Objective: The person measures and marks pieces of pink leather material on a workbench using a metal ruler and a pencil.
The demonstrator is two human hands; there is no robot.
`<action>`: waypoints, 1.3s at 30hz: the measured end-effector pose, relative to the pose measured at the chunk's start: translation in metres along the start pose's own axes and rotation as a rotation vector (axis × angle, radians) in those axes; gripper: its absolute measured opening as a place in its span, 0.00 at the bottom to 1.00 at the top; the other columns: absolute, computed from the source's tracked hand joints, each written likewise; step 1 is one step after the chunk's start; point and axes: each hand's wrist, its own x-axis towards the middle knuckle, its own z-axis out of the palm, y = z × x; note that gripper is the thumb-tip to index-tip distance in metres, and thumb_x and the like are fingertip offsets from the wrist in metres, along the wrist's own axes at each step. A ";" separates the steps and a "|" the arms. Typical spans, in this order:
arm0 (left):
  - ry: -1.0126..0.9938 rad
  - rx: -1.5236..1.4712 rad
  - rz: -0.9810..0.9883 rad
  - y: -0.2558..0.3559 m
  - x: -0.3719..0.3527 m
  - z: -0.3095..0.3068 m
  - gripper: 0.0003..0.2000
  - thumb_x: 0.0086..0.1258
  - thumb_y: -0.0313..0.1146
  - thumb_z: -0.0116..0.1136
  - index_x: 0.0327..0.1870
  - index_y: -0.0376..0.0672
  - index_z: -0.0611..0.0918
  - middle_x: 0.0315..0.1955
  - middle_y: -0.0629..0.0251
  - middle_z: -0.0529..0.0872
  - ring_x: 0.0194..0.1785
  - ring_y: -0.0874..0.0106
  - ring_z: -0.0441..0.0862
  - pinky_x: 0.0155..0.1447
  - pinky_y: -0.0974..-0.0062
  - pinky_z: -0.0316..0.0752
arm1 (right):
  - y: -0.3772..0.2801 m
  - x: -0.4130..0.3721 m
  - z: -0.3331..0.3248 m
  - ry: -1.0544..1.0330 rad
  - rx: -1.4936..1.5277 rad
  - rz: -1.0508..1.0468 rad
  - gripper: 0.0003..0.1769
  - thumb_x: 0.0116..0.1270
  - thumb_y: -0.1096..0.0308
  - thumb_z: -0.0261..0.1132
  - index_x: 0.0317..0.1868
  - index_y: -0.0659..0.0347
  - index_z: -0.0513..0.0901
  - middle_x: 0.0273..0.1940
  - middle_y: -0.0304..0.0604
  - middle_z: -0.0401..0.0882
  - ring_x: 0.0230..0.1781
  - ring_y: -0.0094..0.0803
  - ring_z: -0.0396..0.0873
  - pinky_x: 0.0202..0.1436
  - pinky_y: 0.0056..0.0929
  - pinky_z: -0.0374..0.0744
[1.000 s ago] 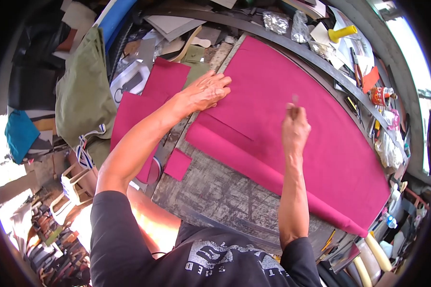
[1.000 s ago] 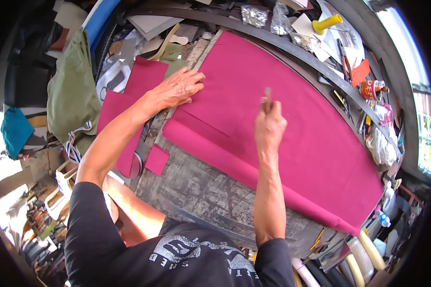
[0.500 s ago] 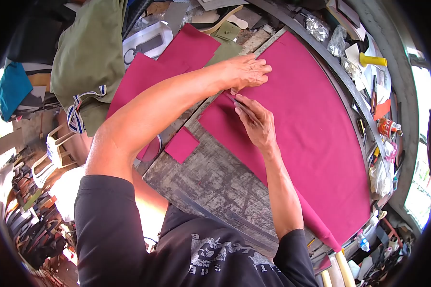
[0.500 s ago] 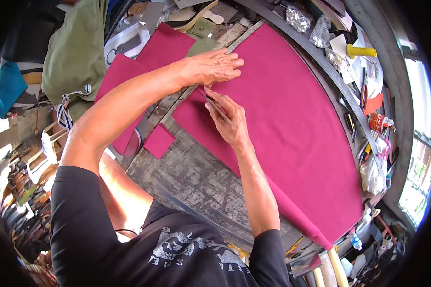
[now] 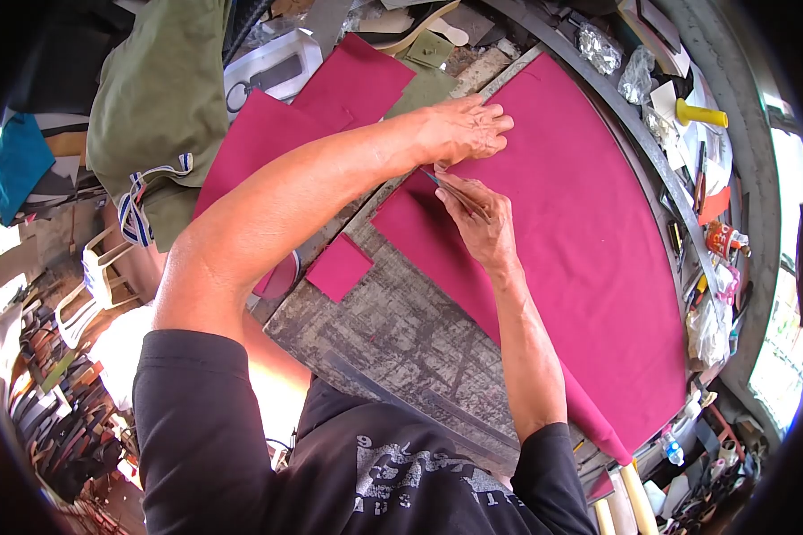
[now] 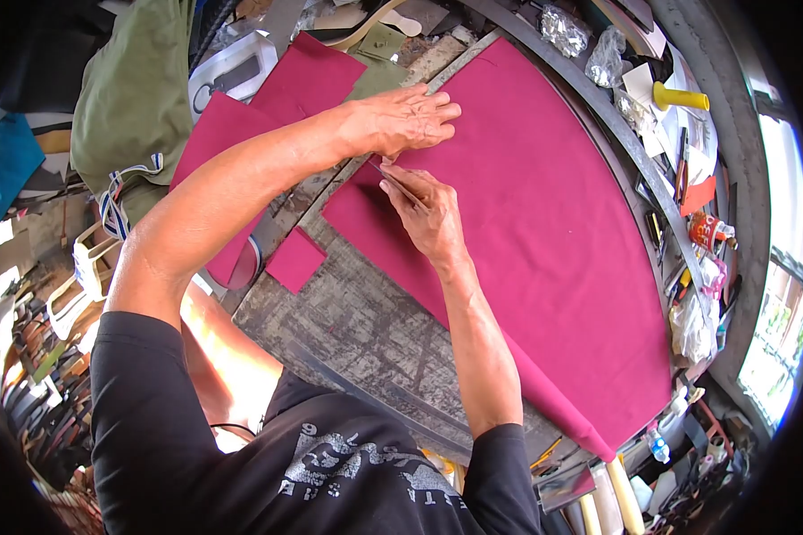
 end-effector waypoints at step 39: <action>-0.183 -0.002 -0.141 -0.009 0.011 0.013 0.38 0.49 0.29 0.71 0.67 0.44 0.72 0.74 0.57 0.63 0.78 0.55 0.57 0.79 0.53 0.56 | 0.020 0.002 0.041 0.385 -0.246 -0.245 0.08 0.62 0.63 0.72 0.42 0.51 0.89 0.32 0.37 0.87 0.32 0.35 0.81 0.38 0.37 0.75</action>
